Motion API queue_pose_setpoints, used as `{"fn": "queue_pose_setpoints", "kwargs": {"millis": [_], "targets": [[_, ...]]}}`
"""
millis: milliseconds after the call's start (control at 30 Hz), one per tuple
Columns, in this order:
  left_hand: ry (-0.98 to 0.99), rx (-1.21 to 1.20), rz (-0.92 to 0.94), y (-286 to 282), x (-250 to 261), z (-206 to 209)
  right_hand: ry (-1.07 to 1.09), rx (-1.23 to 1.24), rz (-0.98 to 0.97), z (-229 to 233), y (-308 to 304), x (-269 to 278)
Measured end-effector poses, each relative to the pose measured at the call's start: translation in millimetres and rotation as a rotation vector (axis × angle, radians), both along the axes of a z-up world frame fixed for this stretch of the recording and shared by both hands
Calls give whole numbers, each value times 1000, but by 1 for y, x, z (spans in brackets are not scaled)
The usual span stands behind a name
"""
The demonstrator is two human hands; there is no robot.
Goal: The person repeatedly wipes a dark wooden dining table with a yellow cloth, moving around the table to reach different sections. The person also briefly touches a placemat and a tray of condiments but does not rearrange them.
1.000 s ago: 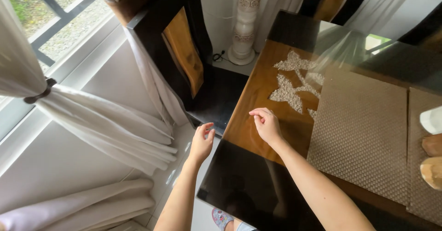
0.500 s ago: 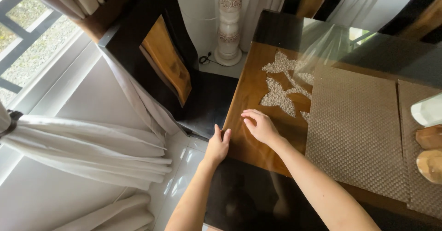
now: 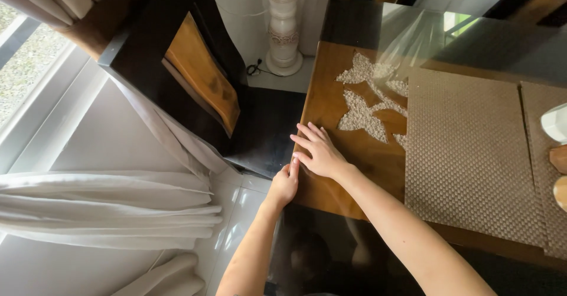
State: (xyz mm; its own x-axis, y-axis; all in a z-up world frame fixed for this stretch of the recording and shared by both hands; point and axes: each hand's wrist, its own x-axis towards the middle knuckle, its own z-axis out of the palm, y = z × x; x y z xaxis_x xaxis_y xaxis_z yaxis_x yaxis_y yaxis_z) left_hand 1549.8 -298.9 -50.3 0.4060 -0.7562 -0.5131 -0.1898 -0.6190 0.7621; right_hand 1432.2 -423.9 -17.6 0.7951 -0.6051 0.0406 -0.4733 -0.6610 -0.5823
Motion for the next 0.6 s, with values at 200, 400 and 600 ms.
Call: {"fn": "queue_pose_setpoints", "kwargs": {"millis": [200,400,600], "targets": [[49,-19,-4,1,2,-8,62,8,37,1,-2,-2],[78,-36,14,2,-1,7,141,-25,42,6,-1,3],[23,39,17,0,0,-6,176,-94,82,-2,-2,3]]}}
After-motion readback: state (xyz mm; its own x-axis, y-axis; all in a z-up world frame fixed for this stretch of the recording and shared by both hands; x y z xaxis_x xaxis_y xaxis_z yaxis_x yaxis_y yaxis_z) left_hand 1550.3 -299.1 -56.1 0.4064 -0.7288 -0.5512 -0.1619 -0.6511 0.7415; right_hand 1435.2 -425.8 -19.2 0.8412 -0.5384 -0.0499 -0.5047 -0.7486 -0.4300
